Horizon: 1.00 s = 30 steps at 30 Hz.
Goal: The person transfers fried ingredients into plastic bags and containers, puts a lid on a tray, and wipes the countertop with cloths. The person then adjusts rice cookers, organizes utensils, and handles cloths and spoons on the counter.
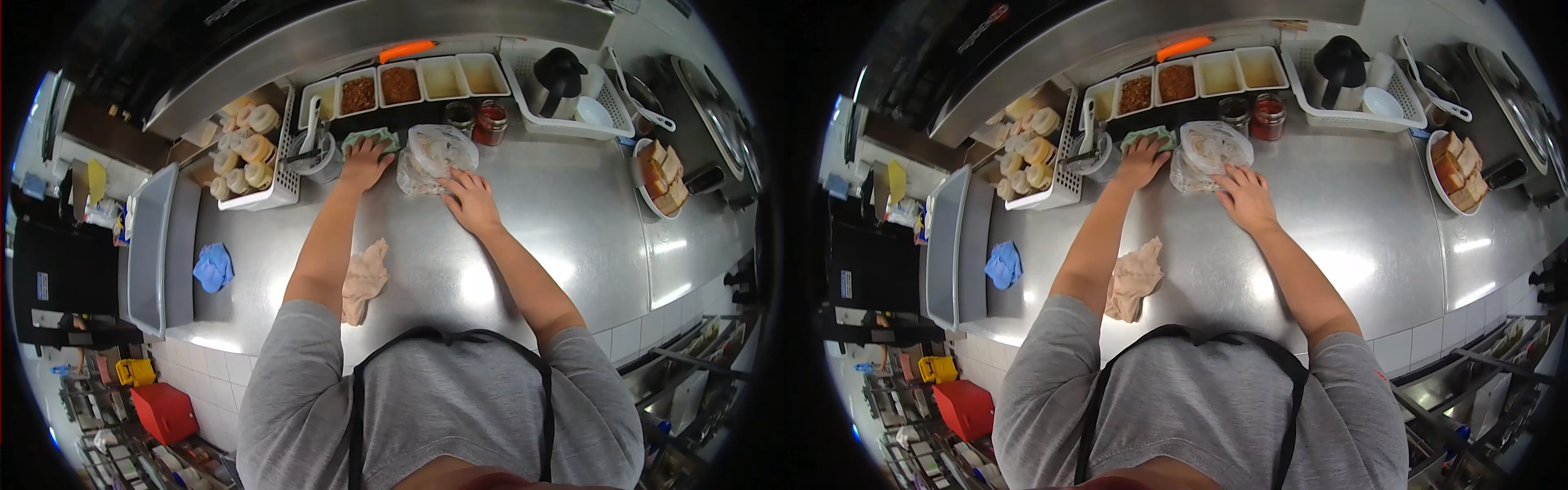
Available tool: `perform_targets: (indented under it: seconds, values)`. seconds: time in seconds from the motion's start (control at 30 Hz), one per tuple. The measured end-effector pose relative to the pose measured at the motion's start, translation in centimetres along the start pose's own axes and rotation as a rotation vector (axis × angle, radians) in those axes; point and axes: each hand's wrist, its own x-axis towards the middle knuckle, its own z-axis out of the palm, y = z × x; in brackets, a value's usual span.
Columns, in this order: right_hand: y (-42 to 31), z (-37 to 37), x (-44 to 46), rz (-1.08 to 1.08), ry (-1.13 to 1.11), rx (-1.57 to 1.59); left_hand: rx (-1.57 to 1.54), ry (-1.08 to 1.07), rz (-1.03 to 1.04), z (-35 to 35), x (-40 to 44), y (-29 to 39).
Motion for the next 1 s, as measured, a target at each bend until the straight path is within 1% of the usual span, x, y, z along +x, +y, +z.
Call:
perform_targets:
  seconds: [0.03, 0.07, 0.13, 0.17, 0.2, 0.23, 0.27, 0.33, 0.4, 0.47, 0.53, 0.57, 0.63, 0.67, 0.73, 0.77, 0.8, 0.87, 0.9, 0.97, 1.0]
  values:
    - [-0.3, -0.1, 0.0, -0.036, -0.009, 0.007, 0.052, 0.031, 0.046, -0.7, -0.1, 0.0]
    - [-0.7, -0.2, 0.0, -0.058, -0.015, 0.010, 0.056, 0.041, 0.025, -1.4, -0.6, -0.1]
    - [-1.8, -0.8, -0.2, -0.176, -0.026, -0.054, -0.289, 0.130, 0.043, -3.3, -1.6, 0.0]
    - [-2.6, -1.1, 0.1, -0.193, -0.024, -0.054, -0.310, 0.320, 0.024, -5.7, -2.8, 1.3]
    - [-3.7, -1.3, 0.5, -0.220, 0.013, -0.011, -0.304, 0.332, 0.019, -7.4, -4.4, 2.0]
    - [-4.6, -1.6, 1.2, -0.247, 0.051, 0.032, -0.366, 0.465, -0.081, -8.9, -5.9, 2.3]
    - [-5.4, -1.8, 2.0, -0.257, 0.048, 0.034, -0.394, 0.530, -0.142, -9.6, -7.1, 1.9]
    - [-7.1, -2.1, 4.4, -0.313, 0.262, 0.121, -0.413, 0.685, -0.254, -10.8, -9.4, 0.7]
    - [-8.9, -1.9, 7.4, -0.356, 0.274, 0.176, -0.390, 0.790, -0.320, -11.5, -11.1, -0.6]
    - [-11.3, -1.5, 10.5, -0.395, 0.283, 0.229, -0.343, 0.806, -0.317, -11.7, -12.6, -1.7]
    - [-13.8, -0.8, 13.3, -0.256, 0.008, 0.328, -0.360, 0.807, -0.348, -11.4, -13.6, -2.3]
    - [-13.9, 0.4, 14.8, -0.268, 0.003, 0.328, -0.370, 0.795, -0.380, -11.3, -14.0, -2.4]
    - [-13.9, 3.4, 17.4, -0.154, -0.215, 0.464, -0.387, 0.767, -0.417, -10.9, -14.5, -2.7]
    - [-14.0, 4.1, 18.4, -0.163, -0.219, 0.463, -0.383, 0.775, -0.424, -10.7, -14.8, -2.8]
    - [-14.1, 5.3, 20.2, -0.072, -0.249, 0.621, -0.417, 0.688, -0.444, -10.2, -15.4, -2.9]
    - [-14.1, 5.6, 20.8, 0.002, -0.114, 0.694, -0.471, 0.634, -0.481, -10.0, -15.5, -3.1]
    - [-13.8, 5.8, 21.9, 0.053, -0.056, 0.757, -0.473, 0.637, -0.489, -9.8, -15.4, -3.3]
    - [-12.7, 5.9, 22.9, 0.248, -0.106, 1.019, -0.534, 0.585, -0.449, -9.3, -14.8, -4.1]
    - [-12.4, 6.3, 23.0, 0.250, -0.108, 1.020, -0.534, 0.582, -0.450, -9.0, -14.3, -4.4]
    - [-12.3, 5.5, 23.0, 0.374, -0.183, 1.111, -0.588, 0.582, -0.520, -8.6, -12.7, -4.6]
    - [-12.4, 5.2, 22.9, 0.378, -0.180, 1.109, -0.592, 0.579, -0.518, -8.4, -11.9, -4.7]
